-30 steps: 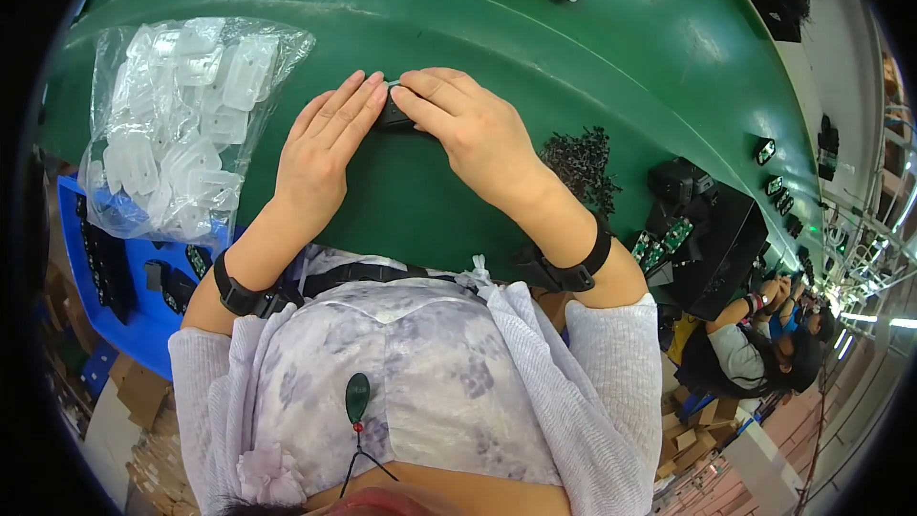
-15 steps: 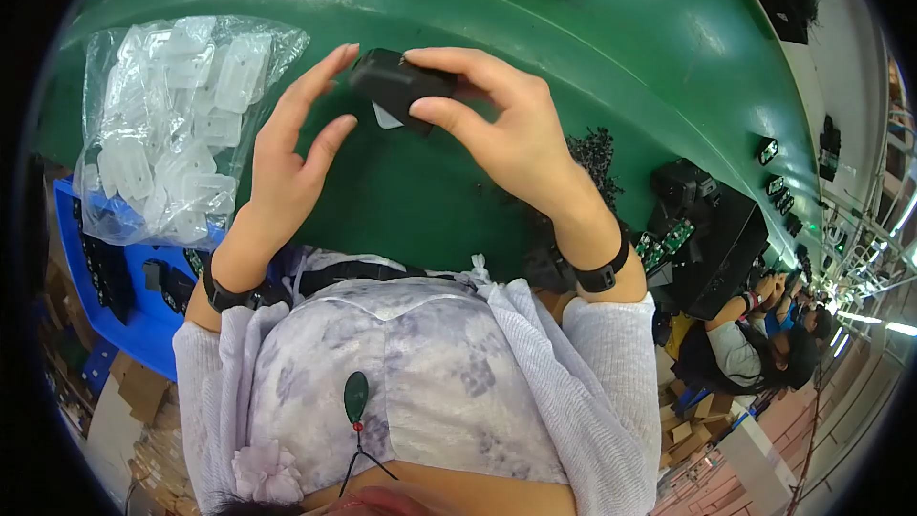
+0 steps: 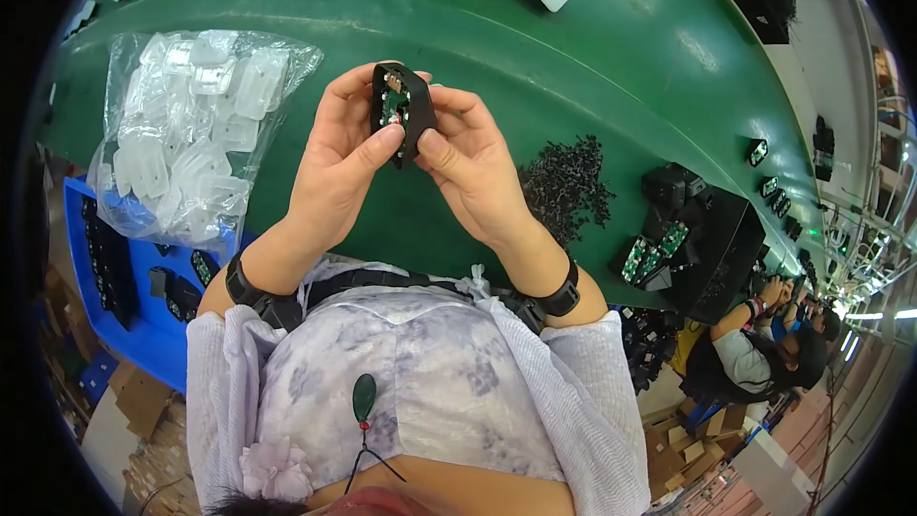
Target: Assembling small electronic components into plastic casings on a manufacturing production line.
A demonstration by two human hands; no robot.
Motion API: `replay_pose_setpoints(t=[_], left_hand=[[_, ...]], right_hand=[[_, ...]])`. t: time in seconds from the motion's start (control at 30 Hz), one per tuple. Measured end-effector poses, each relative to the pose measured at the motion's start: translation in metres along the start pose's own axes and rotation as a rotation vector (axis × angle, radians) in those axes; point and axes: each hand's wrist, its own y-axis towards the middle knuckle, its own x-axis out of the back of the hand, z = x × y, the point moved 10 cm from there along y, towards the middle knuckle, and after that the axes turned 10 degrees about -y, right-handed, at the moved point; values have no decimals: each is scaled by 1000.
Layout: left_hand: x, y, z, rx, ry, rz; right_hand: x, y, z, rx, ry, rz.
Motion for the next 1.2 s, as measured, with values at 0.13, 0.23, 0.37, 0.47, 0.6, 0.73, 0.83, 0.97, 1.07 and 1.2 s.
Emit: replay_pose_setpoints(t=[0.13, 0.23, 0.37, 0.47, 0.6, 0.73, 0.83, 0.97, 1.07, 1.2], left_hand=[[4, -5, 3, -32, -21, -41], [12, -6, 7, -54, 0, -98], [16, -4, 14, -21, 36, -144], [13, -1, 19, 91, -62, -105], [12, -1, 19, 194, -124, -58], [39, -3, -36, -288, 592, -111], [50, -14, -40, -421, 924, -137], [36, -18, -30, -484, 1047, -13], [28, -19, -22, -484, 1167, 57], [28, -21, -7, -441, 1351, 143]], right_hand=[[-2, -1, 0, 115, -120, -4], [-2, -3, -1, 183, -239, -41], [-1, -6, 0, 281, -326, -55], [9, -10, -6, 211, -272, -82], [20, -11, 0, 194, -216, -76], [39, -11, 57, 395, -690, -197], [30, -4, 77, 556, -1144, -176], [-14, 12, 59, 635, -1499, 118], [-23, 19, 44, 622, -1608, 255], [-23, 24, 36, 583, -1665, 307]])
